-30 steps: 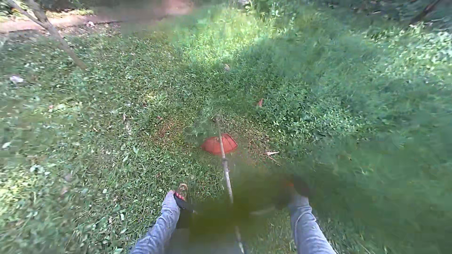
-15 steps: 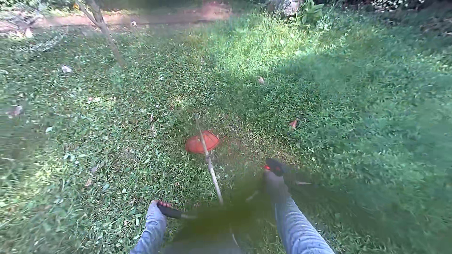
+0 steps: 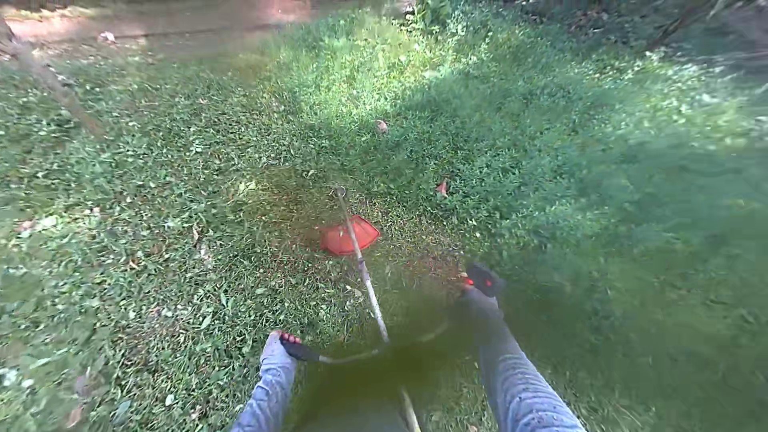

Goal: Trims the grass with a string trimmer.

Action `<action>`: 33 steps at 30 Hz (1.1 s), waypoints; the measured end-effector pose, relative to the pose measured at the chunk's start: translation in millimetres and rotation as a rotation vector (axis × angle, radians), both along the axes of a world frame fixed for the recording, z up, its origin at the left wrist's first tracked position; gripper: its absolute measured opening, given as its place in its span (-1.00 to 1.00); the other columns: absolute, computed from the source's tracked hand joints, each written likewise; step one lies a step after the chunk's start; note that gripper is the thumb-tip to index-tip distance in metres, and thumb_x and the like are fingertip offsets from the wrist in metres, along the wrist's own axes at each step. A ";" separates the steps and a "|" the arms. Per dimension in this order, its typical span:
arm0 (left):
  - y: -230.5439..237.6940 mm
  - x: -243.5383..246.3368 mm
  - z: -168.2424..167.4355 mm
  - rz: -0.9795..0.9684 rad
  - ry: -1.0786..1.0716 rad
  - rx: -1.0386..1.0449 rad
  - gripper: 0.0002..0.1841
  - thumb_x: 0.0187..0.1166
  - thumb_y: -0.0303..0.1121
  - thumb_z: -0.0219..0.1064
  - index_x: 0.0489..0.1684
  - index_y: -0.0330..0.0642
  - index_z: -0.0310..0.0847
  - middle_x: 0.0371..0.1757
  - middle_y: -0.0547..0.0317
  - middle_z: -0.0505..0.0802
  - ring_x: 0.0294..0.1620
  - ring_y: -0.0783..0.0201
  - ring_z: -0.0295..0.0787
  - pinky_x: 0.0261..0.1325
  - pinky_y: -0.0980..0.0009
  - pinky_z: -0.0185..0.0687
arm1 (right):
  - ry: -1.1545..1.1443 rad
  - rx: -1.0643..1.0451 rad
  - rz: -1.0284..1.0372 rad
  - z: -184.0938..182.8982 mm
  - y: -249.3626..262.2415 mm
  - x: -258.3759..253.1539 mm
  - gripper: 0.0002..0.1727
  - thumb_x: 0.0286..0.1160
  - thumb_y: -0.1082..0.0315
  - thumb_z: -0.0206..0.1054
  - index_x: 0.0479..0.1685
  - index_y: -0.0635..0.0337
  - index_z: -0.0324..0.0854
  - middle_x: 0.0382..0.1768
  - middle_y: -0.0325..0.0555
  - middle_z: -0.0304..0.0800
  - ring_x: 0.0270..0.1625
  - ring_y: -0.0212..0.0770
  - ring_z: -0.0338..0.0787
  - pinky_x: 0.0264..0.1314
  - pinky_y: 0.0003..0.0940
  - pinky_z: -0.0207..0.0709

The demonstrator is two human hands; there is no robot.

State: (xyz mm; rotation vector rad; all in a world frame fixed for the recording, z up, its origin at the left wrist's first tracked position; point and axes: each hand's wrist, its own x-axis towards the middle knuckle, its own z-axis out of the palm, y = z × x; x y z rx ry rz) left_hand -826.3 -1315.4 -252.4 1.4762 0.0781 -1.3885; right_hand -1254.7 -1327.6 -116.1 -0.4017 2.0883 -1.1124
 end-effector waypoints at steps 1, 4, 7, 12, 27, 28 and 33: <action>-9.1 -14.5 0.6 -0.058 0.010 -0.004 -0.54 0.93 -0.08 -0.22 -0.43 -0.06 0.35 -0.69 0.24 0.55 -0.66 0.22 0.61 -0.43 0.19 0.71 | -0.009 -0.005 -0.056 -0.2 13.5 -16.7 -0.67 0.71 0.56 0.06 0.38 0.43 0.35 -0.29 -0.07 0.52 -0.46 -0.37 0.51 -0.31 -0.45 0.54; -29.5 -60.9 7.7 -0.246 0.063 -0.015 -0.55 0.94 -0.10 -0.26 -0.42 -0.05 0.33 -0.69 0.27 0.53 -0.66 0.23 0.59 -0.41 0.21 0.70 | -0.033 0.017 -0.205 1.2 67.7 -57.4 -0.69 0.71 0.58 0.00 0.36 0.43 0.29 -0.28 -0.13 0.41 -0.41 -0.42 0.47 -0.27 -0.50 0.50; -46.3 -117.5 9.1 -0.443 0.070 0.012 -0.58 0.94 -0.13 -0.25 -0.36 -0.08 0.34 -0.66 0.24 0.53 -0.64 0.24 0.57 -0.39 0.21 0.69 | 0.020 0.041 -0.411 32.7 127.6 -65.6 -0.65 0.71 0.56 0.04 0.41 0.42 0.36 -0.22 -0.06 0.53 -0.37 -0.36 0.52 -0.20 -0.45 0.54; -57.3 -209.5 11.2 -0.668 0.045 0.109 -0.64 0.92 -0.19 -0.12 -0.33 -0.14 0.38 -0.62 0.21 0.53 -0.64 0.25 0.55 -0.44 0.28 0.68 | 0.221 -0.022 -0.401 27.6 213.8 -79.4 -0.65 0.76 0.49 -0.06 0.31 0.66 0.26 -0.20 0.09 0.44 -0.34 -0.41 0.44 -0.23 -0.59 0.42; -64.8 -267.8 16.7 -0.643 0.029 0.047 -0.60 0.94 -0.18 -0.17 -0.38 -0.12 0.35 -0.66 0.20 0.53 -0.67 0.22 0.56 -0.45 0.24 0.69 | 0.008 0.124 -0.654 23.0 199.0 -158.5 -0.61 0.73 0.50 0.02 0.47 0.39 0.32 -0.14 -0.03 0.52 -0.30 -0.36 0.53 -0.11 -0.44 0.53; -63.8 -260.1 14.7 -0.624 0.035 0.029 -0.60 0.94 -0.18 -0.18 -0.38 -0.12 0.35 -0.66 0.20 0.53 -0.66 0.22 0.57 -0.43 0.24 0.70 | 0.036 0.037 -0.637 7.4 200.6 -164.9 -0.64 0.73 0.47 0.06 0.43 0.37 0.36 -0.23 -0.10 0.55 -0.39 -0.41 0.54 -0.23 -0.48 0.55; -69.5 -230.9 1.2 -0.463 0.070 0.002 -0.56 0.95 -0.15 -0.25 -0.42 -0.08 0.35 -0.74 0.27 0.52 -0.74 0.27 0.55 -0.50 0.28 0.67 | -0.031 0.146 -0.398 8.5 141.5 -185.5 -0.59 0.73 0.55 -0.06 0.52 0.45 0.22 -0.12 0.04 0.49 -0.30 -0.30 0.49 -0.07 -0.40 0.52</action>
